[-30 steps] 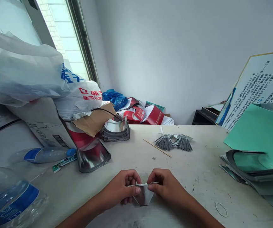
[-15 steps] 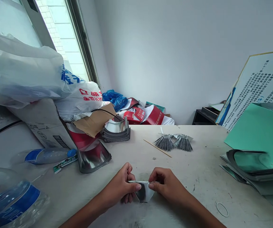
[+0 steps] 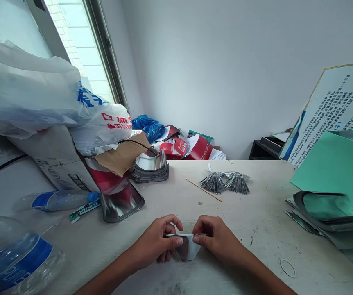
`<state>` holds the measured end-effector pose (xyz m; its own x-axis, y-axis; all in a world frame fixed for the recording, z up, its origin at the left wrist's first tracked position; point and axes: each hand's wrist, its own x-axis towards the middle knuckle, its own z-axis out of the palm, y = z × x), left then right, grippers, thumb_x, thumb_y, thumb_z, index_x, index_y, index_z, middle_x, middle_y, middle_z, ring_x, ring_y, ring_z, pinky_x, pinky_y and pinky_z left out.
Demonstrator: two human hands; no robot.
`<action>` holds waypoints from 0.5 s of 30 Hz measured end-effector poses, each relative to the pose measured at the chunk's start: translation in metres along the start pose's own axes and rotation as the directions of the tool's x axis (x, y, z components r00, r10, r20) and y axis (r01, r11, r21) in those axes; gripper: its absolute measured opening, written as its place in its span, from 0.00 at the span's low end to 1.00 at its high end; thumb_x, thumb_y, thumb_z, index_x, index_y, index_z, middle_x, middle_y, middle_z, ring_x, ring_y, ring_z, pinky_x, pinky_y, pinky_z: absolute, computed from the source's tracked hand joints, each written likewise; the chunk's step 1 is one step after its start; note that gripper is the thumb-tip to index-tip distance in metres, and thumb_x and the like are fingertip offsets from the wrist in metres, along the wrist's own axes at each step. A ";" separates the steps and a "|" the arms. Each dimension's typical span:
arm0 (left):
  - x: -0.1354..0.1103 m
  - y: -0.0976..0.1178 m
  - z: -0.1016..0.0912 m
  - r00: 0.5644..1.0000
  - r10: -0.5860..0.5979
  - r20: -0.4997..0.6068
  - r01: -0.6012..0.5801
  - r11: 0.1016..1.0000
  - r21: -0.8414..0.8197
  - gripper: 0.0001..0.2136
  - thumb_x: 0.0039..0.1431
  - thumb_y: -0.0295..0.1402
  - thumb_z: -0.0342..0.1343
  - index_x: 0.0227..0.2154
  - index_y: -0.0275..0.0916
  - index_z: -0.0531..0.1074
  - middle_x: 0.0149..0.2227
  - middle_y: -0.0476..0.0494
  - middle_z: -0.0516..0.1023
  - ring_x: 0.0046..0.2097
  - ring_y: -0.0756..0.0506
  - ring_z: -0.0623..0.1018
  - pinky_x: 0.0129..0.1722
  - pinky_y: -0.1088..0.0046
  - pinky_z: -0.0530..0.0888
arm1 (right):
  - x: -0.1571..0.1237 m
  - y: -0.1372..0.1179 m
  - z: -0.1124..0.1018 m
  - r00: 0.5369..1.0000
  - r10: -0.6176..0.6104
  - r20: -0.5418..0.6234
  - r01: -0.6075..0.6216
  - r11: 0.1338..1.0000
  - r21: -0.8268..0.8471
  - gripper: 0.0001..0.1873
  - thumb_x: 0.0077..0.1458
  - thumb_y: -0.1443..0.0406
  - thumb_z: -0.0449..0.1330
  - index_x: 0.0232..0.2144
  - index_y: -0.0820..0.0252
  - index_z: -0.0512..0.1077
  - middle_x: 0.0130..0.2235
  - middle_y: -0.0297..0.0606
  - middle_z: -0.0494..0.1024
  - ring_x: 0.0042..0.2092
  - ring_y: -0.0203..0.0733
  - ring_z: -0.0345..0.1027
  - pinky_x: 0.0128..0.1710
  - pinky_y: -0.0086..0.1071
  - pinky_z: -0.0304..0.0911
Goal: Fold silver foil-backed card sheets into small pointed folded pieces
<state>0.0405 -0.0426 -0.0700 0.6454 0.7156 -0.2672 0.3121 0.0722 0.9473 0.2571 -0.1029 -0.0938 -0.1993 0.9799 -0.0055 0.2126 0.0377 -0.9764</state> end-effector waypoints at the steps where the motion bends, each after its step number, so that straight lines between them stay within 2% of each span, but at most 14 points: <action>1: 0.000 0.000 0.000 1.000 -0.001 0.005 0.001 1.000 0.012 0.11 0.51 0.35 0.58 0.36 0.38 0.66 0.21 0.57 0.70 0.17 0.54 0.69 0.12 0.83 0.61 | 0.000 0.000 0.000 1.000 -0.006 -0.001 0.006 1.000 -0.002 0.07 0.53 0.64 0.65 0.31 0.63 0.72 0.28 0.33 0.72 0.29 0.35 0.61 0.28 0.28 0.54; 9: 0.002 -0.009 -0.001 1.000 -0.004 0.015 0.004 1.000 0.003 0.12 0.54 0.39 0.59 0.33 0.39 0.63 0.20 0.54 0.73 0.16 0.51 0.71 0.10 0.82 0.60 | 0.002 0.000 -0.001 0.998 -0.045 -0.043 0.045 0.999 -0.010 0.07 0.53 0.64 0.65 0.31 0.63 0.73 0.28 0.33 0.72 0.28 0.34 0.61 0.27 0.28 0.55; 15: 0.002 -0.006 -0.001 1.000 -0.013 0.010 0.013 0.999 -0.052 0.14 0.53 0.40 0.61 0.31 0.39 0.63 0.19 0.53 0.73 0.16 0.49 0.73 0.11 0.81 0.65 | 0.003 -0.001 -0.002 0.997 -0.034 -0.068 0.036 0.999 0.030 0.07 0.53 0.64 0.64 0.30 0.62 0.73 0.27 0.32 0.71 0.26 0.34 0.62 0.25 0.27 0.56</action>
<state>0.0394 -0.0412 -0.0764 0.6486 0.7073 -0.2811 0.2836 0.1181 0.9516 0.2588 -0.0999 -0.0924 -0.1409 0.9891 0.0419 0.1770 0.0668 -0.9819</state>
